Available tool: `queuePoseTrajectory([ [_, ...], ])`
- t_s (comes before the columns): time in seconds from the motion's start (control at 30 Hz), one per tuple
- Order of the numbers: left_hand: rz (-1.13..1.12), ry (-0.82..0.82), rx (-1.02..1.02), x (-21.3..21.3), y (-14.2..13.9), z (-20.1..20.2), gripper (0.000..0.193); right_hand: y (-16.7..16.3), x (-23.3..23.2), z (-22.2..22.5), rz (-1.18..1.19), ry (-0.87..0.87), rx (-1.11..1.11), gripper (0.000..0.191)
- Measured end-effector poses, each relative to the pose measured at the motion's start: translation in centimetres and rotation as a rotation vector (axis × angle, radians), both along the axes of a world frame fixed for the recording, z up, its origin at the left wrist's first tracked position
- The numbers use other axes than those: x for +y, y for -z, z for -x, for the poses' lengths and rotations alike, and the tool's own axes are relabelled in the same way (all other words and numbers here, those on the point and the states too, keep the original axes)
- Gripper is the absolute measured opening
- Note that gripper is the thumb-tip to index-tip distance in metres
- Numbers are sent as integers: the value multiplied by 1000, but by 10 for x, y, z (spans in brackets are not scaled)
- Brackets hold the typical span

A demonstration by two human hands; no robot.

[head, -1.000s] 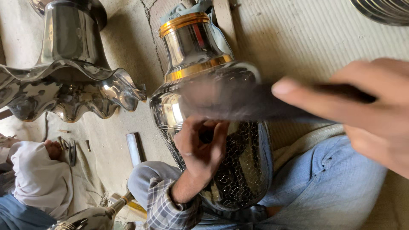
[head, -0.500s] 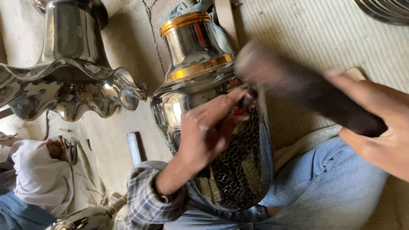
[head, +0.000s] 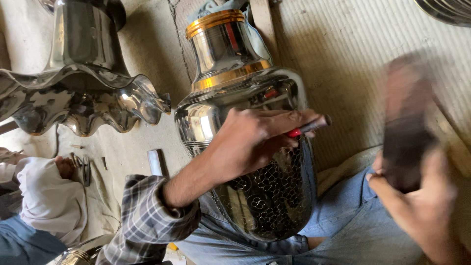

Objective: The person sits on the floor and uses a hammer and a small metal punch to engrave a decorative pattern onto the surface of a large silver-colored metal vase. They repeatedly tap the punch with the hammer to create indentations in the metal.

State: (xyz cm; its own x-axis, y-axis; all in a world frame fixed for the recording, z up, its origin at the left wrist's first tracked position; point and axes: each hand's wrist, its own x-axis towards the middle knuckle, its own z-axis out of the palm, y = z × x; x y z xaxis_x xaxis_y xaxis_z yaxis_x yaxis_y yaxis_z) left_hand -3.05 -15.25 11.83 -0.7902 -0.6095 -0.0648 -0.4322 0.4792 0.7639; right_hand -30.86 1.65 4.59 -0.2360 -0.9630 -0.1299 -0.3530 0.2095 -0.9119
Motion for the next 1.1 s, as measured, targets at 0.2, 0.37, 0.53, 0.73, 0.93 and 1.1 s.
queuePoseTrajectory([
  [0.2,-144,173,-146,-12,3,5,28,10,26,-18,-36,65,31,61],
  [0.37,-44,250,80,-28,10,14,43,33,42,-31,-51,74,-218,91],
  [0.53,-115,435,57,-38,16,22,57,34,51,-39,-40,165,-252,79],
  [0.73,-173,578,-136,-46,19,27,55,20,52,-53,185,348,-358,95],
  [0.93,-139,555,-79,-43,19,22,54,21,47,-56,23,145,11,78],
  [1.1,-61,396,-24,-29,11,14,55,22,40,-46,69,139,291,76],
])
